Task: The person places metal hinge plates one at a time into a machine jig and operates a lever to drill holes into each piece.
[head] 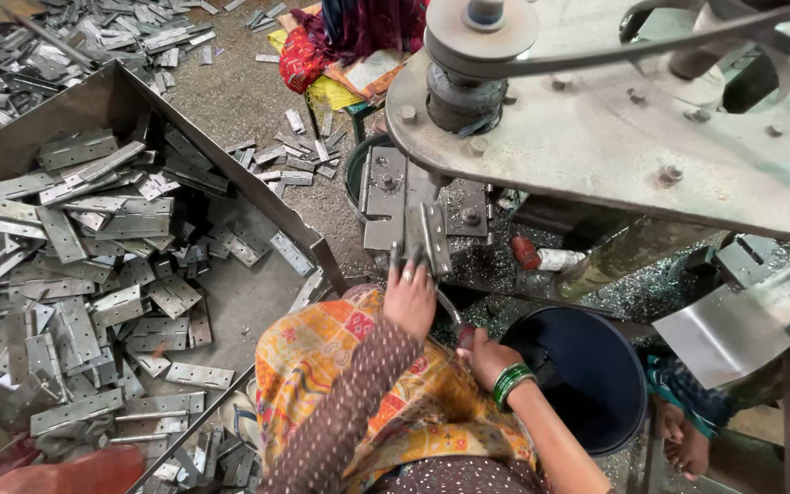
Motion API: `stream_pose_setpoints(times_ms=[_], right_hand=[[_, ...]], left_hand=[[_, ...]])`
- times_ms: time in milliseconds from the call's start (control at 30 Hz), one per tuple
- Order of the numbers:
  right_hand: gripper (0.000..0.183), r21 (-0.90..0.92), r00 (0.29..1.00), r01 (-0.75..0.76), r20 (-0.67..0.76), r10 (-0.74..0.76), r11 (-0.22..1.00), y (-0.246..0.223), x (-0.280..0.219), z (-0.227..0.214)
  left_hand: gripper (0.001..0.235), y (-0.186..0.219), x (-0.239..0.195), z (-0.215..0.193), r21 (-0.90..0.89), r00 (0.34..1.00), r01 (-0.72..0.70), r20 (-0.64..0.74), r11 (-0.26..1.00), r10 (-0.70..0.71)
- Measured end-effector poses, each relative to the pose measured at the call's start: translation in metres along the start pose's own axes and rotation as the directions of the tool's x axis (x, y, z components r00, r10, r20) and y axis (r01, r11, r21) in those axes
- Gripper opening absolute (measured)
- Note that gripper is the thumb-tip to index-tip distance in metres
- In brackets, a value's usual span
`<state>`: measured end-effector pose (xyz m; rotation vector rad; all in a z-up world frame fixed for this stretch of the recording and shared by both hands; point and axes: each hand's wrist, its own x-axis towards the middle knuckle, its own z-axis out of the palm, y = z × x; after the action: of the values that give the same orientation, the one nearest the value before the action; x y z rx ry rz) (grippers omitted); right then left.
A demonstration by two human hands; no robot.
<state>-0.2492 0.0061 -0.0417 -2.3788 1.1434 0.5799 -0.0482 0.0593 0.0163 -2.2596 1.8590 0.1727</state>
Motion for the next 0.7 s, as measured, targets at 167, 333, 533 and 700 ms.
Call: stream_pose_setpoints(times_ms=[167,333,533,700], right_hand=[[0.055,-0.011,1.0,0.013,0.003,-0.013,1.0,0.007,0.009,0.006],[0.048,0.065,1.0,-0.003,-0.02,0.005,0.998,0.003,0.001,0.005],[0.046,0.103,0.998,0.032,-0.055,-0.026,0.994,0.002,-0.006,0.002],[0.048,0.064,0.999,0.008,-0.049,-0.005,0.998,0.003,-0.002,0.002]], left_hand=[[0.034,-0.016,0.003,0.03,0.0,0.731,0.018,-0.683,1.0,-0.013],[0.028,-0.035,0.006,0.012,-0.033,0.716,-0.196,-0.688,0.98,0.12],[0.014,-0.042,0.027,-0.001,-0.189,0.654,-0.023,-0.746,0.982,-0.128],[0.02,-0.036,0.049,0.015,-0.036,0.842,0.138,-0.523,0.99,-0.136]])
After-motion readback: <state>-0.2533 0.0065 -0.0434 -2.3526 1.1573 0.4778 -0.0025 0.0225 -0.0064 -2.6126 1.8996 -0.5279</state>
